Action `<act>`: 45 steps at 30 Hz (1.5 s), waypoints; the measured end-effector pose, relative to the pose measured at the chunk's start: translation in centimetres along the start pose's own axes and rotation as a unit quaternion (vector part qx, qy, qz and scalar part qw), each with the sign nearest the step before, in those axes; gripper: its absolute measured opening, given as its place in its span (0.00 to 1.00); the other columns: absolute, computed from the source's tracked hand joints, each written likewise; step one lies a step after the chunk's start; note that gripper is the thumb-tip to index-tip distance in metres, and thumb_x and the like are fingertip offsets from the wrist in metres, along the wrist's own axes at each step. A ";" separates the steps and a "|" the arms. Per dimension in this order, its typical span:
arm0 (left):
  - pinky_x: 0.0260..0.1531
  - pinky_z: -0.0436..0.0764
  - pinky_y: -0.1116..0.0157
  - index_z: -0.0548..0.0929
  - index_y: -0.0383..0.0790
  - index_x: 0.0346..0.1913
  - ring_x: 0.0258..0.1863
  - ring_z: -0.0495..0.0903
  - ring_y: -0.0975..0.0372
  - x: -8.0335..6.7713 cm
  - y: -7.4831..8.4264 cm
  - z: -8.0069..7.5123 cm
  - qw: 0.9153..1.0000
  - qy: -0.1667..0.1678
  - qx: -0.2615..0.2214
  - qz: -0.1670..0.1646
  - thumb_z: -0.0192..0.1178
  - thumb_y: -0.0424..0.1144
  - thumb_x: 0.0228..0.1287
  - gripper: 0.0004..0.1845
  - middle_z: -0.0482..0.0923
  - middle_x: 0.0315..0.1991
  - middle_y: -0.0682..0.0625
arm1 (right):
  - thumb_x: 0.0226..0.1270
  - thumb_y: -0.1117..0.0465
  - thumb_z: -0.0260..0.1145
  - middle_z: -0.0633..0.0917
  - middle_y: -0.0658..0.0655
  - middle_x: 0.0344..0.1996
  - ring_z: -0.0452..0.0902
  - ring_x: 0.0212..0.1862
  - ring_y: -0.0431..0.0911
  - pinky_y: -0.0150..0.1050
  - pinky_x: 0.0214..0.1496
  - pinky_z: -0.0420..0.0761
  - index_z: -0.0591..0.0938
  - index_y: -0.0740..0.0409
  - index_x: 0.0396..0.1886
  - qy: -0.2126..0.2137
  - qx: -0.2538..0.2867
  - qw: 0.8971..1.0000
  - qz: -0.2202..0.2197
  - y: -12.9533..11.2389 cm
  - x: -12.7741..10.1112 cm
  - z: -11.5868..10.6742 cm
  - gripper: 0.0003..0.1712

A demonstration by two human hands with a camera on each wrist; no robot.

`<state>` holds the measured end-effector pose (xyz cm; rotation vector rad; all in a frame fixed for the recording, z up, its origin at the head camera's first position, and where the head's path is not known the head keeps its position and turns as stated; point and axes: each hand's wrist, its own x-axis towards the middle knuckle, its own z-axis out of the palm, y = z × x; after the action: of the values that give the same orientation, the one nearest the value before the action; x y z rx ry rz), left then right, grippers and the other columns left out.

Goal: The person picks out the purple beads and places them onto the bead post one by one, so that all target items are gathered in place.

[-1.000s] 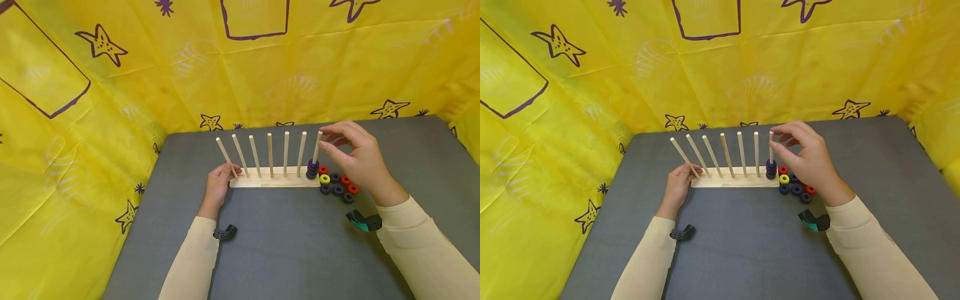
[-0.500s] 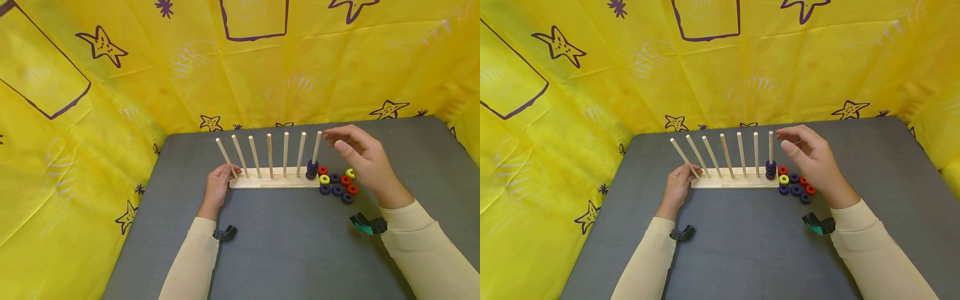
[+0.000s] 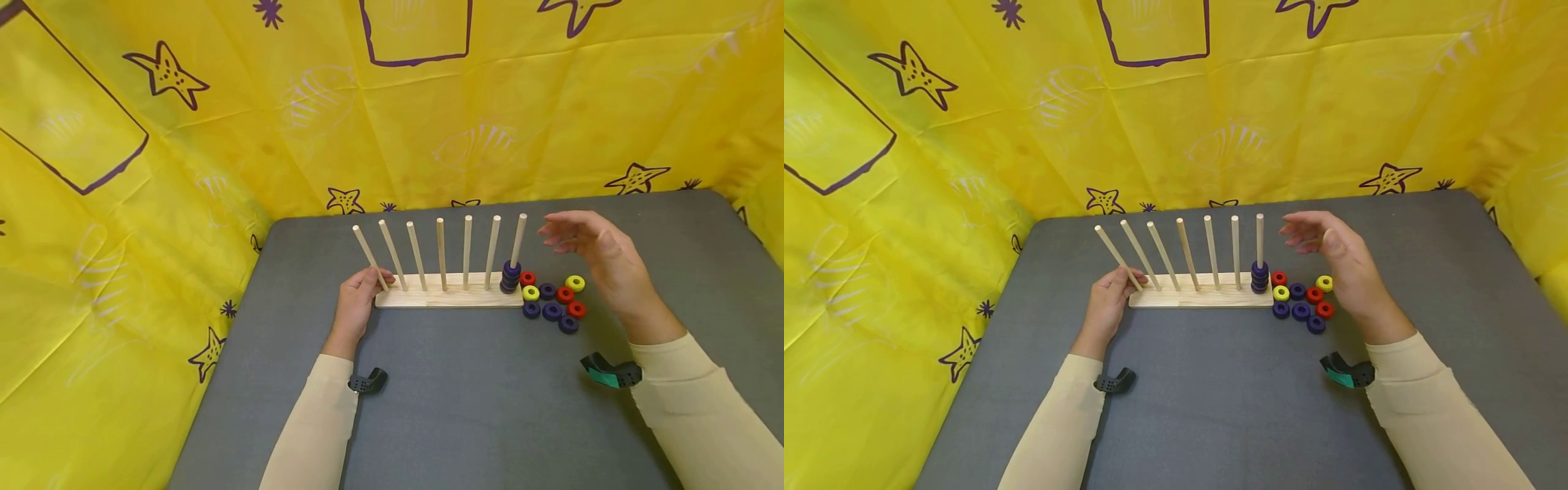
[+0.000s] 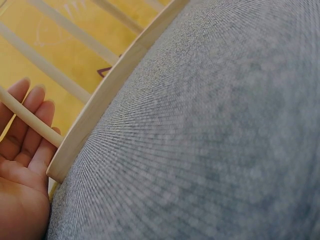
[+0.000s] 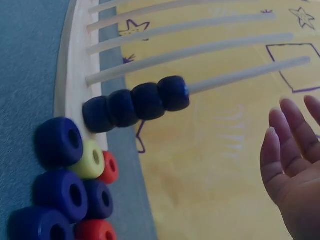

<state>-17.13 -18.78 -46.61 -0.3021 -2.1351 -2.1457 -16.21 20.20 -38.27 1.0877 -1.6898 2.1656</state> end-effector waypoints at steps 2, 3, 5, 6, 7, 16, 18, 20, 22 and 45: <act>0.52 0.73 0.48 0.80 0.21 0.43 0.47 0.78 0.41 0.0 0.0 0.0 1.000 0.000 0.001 -0.001 0.49 0.43 0.75 0.23 0.78 0.41 0.26 | 0.79 0.50 0.45 0.76 0.72 0.51 0.73 0.50 0.57 0.42 0.51 0.70 0.66 0.83 0.58 0.000 0.008 1.000 0.007 0.1 -0.2 -0.2 0.34; 0.52 0.73 0.48 0.80 0.21 0.43 0.47 0.78 0.41 0.0 0.0 0.0 1.000 0.000 0.003 -0.002 0.49 0.43 0.75 0.23 0.78 0.41 0.26 | 0.78 0.50 0.45 0.76 0.71 0.51 0.73 0.50 0.56 0.42 0.51 0.70 0.67 0.82 0.58 0.000 0.011 1.000 0.010 0.2 -0.3 -0.3 0.34; 0.52 0.74 0.48 0.80 0.21 0.44 0.47 0.77 0.41 0.0 0.1 0.0 1.000 -0.001 0.005 -0.004 0.48 0.43 0.75 0.22 0.78 0.41 0.26 | 0.78 0.49 0.45 0.77 0.70 0.51 0.74 0.51 0.55 0.41 0.52 0.69 0.67 0.81 0.59 -0.001 0.016 1.000 0.016 0.4 -0.6 -0.5 0.34; 0.52 0.74 0.49 0.80 0.21 0.44 0.47 0.77 0.40 0.0 0.0 0.0 1.000 -0.001 0.006 -0.005 0.48 0.42 0.75 0.22 0.78 0.41 0.26 | 0.78 0.49 0.45 0.77 0.70 0.51 0.74 0.51 0.55 0.41 0.52 0.69 0.67 0.81 0.59 -0.002 0.020 1.000 0.018 0.5 -0.7 -0.7 0.34; 0.52 0.74 0.49 0.80 0.21 0.44 0.47 0.77 0.40 0.0 0.1 0.0 1.000 -0.001 0.007 -0.005 0.48 0.42 0.76 0.22 0.78 0.41 0.26 | 0.78 0.49 0.45 0.77 0.70 0.52 0.73 0.52 0.55 0.41 0.53 0.69 0.66 0.81 0.60 -0.002 0.024 1.000 0.020 0.6 -0.8 -0.8 0.34; 0.52 0.74 0.49 0.80 0.21 0.44 0.48 0.77 0.41 0.1 -0.6 -0.2 1.000 -0.002 0.007 -0.003 0.48 0.42 0.76 0.22 0.78 0.42 0.27 | 0.77 0.48 0.46 0.75 0.73 0.50 0.71 0.53 0.57 0.43 0.53 0.68 0.65 0.82 0.60 0.025 0.004 0.998 0.057 1.1 -2.0 -1.7 0.36; 0.52 0.74 0.50 0.80 0.22 0.44 0.48 0.78 0.41 0.3 -1.2 -0.4 1.000 0.001 0.002 -0.006 0.48 0.42 0.76 0.22 0.78 0.42 0.28 | 0.77 0.47 0.47 0.75 0.73 0.50 0.71 0.53 0.57 0.44 0.54 0.67 0.65 0.81 0.60 0.031 -0.002 0.997 0.067 1.3 -2.2 -1.9 0.36; 0.52 0.74 0.51 0.81 0.24 0.44 0.47 0.78 0.43 0.4 -1.9 -0.7 1.000 0.005 -0.001 -0.011 0.48 0.43 0.75 0.22 0.79 0.42 0.29 | 0.77 0.47 0.47 0.75 0.73 0.50 0.70 0.54 0.57 0.44 0.53 0.66 0.65 0.81 0.60 0.035 -0.009 0.997 0.075 1.5 -2.5 -2.1 0.36; 0.52 0.75 0.53 0.82 0.27 0.44 0.47 0.79 0.45 0.5 -2.5 -0.8 1.000 0.009 0.001 -0.015 0.49 0.45 0.75 0.22 0.80 0.42 0.32 | 0.77 0.47 0.48 0.75 0.73 0.50 0.70 0.54 0.57 0.44 0.53 0.66 0.66 0.80 0.60 0.042 -0.015 0.995 0.085 1.7 -2.8 -2.3 0.36; 0.51 0.76 0.56 0.84 0.36 0.42 0.46 0.80 0.51 0.6 -2.9 -0.8 1.000 0.017 0.021 -0.013 0.51 0.53 0.72 0.22 0.82 0.40 0.40 | 0.78 0.62 0.46 0.80 0.64 0.48 0.77 0.50 0.46 0.26 0.52 0.68 0.72 0.65 0.62 0.051 -0.243 0.942 0.225 4.9 -6.0 -5.0 0.19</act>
<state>-18.35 -19.49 -49.36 -0.2353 -2.1736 -2.1010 -16.79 24.76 -46.31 0.4818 -2.4223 1.8038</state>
